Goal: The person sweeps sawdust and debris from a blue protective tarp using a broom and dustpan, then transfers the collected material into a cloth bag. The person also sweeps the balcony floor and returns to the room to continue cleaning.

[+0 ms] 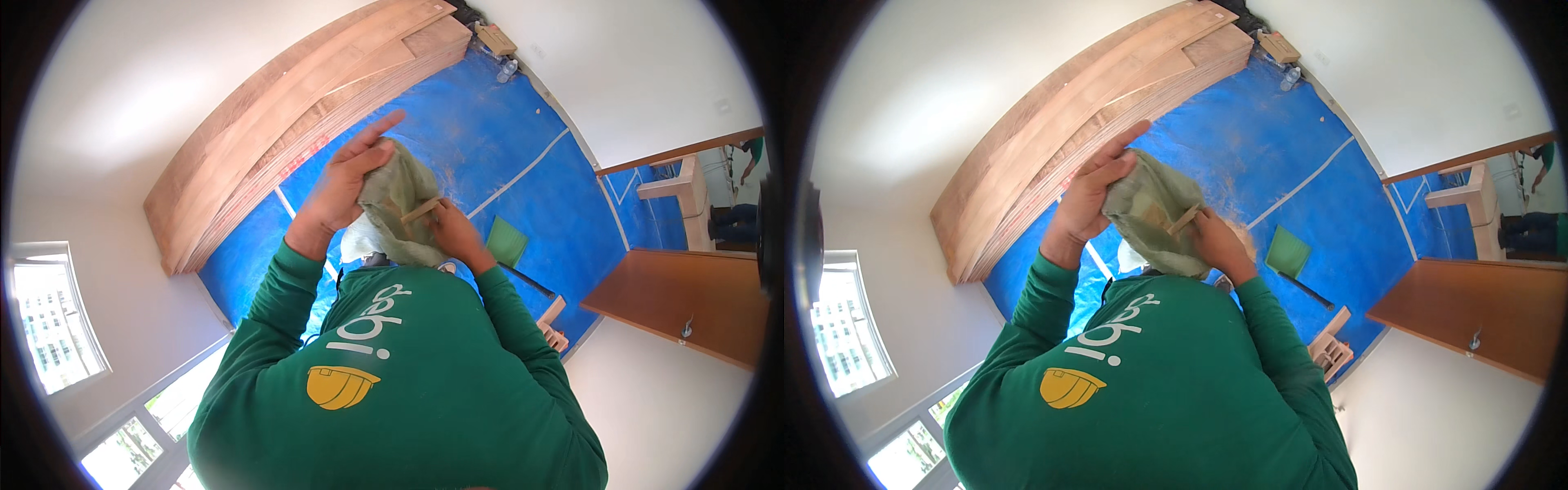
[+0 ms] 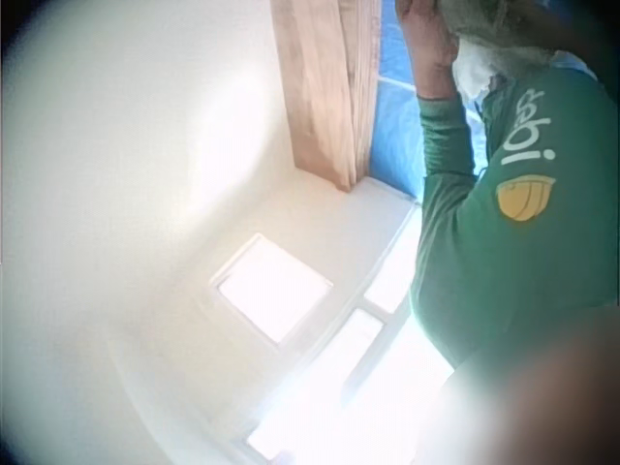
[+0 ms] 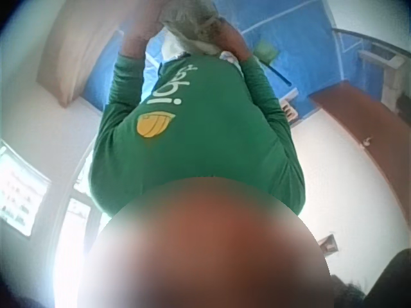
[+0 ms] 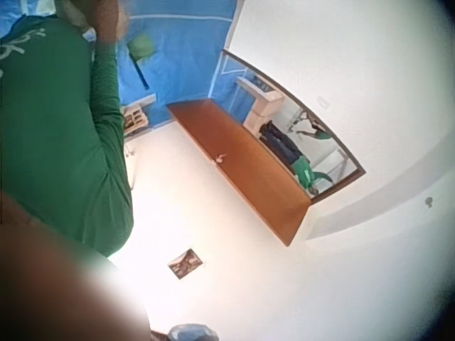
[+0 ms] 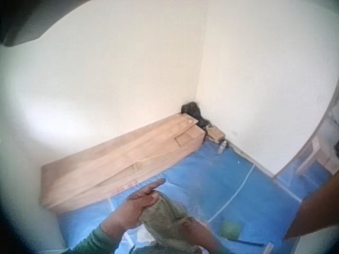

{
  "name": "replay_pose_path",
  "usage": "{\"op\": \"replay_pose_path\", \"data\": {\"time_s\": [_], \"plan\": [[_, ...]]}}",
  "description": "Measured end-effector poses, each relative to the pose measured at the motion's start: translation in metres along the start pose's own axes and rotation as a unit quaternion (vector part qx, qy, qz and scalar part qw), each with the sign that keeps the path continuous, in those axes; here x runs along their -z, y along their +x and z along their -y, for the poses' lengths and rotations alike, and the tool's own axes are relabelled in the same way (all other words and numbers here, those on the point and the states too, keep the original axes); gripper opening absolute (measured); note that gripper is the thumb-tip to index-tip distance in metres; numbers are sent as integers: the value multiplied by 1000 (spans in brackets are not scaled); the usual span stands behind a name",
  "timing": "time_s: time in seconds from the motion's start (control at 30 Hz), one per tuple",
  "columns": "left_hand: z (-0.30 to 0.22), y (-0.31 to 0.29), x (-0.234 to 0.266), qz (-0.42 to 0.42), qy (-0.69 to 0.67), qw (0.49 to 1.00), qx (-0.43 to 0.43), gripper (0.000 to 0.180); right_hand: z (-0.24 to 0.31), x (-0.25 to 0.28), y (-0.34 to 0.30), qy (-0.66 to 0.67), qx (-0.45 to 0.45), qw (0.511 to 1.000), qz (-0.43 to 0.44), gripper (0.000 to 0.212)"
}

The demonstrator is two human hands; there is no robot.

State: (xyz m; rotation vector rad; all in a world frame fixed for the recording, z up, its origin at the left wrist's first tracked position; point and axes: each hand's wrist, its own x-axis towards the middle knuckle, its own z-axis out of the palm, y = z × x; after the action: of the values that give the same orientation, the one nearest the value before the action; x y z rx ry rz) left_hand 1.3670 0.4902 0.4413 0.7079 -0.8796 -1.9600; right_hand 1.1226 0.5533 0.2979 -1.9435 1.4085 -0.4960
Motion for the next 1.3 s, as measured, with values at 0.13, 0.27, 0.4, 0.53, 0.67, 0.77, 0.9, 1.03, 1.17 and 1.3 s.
{"op": "replay_pose_path", "data": {"time_s": [0.13,0.27,0.4,0.53,0.67,0.77,0.9,1.03,1.17,1.3], "plan": [[3,-14,34,-43,4,997,-71,50,-6,4,-18,4,-114,993,33,56],[13,-36,104,-165,267,949,-30,51,-19,25,-39,48,-176,983,-10,58],[23,-72,176,-199,502,841,35,51,-51,31,-97,-34,-272,961,-25,58],[16,-96,207,-179,599,772,113,50,-76,20,-177,-90,-419,903,-26,59],[4,-99,211,-144,667,703,199,47,-60,8,-250,-85,-540,837,-8,62],[3,-88,216,-96,726,637,242,43,-41,-6,-285,-64,-583,810,-23,63],[17,-62,235,-33,790,533,300,40,-19,-23,-312,15,-606,793,-62,65],[63,-27,282,-29,798,547,250,42,-14,-39,-324,53,-628,771,-86,64],[171,13,350,-55,730,664,153,46,-22,-48,-337,69,-610,787,-57,65],[235,-16,401,-33,718,650,249,54,-43,-53,-383,117,-596,788,-99,64]]}}
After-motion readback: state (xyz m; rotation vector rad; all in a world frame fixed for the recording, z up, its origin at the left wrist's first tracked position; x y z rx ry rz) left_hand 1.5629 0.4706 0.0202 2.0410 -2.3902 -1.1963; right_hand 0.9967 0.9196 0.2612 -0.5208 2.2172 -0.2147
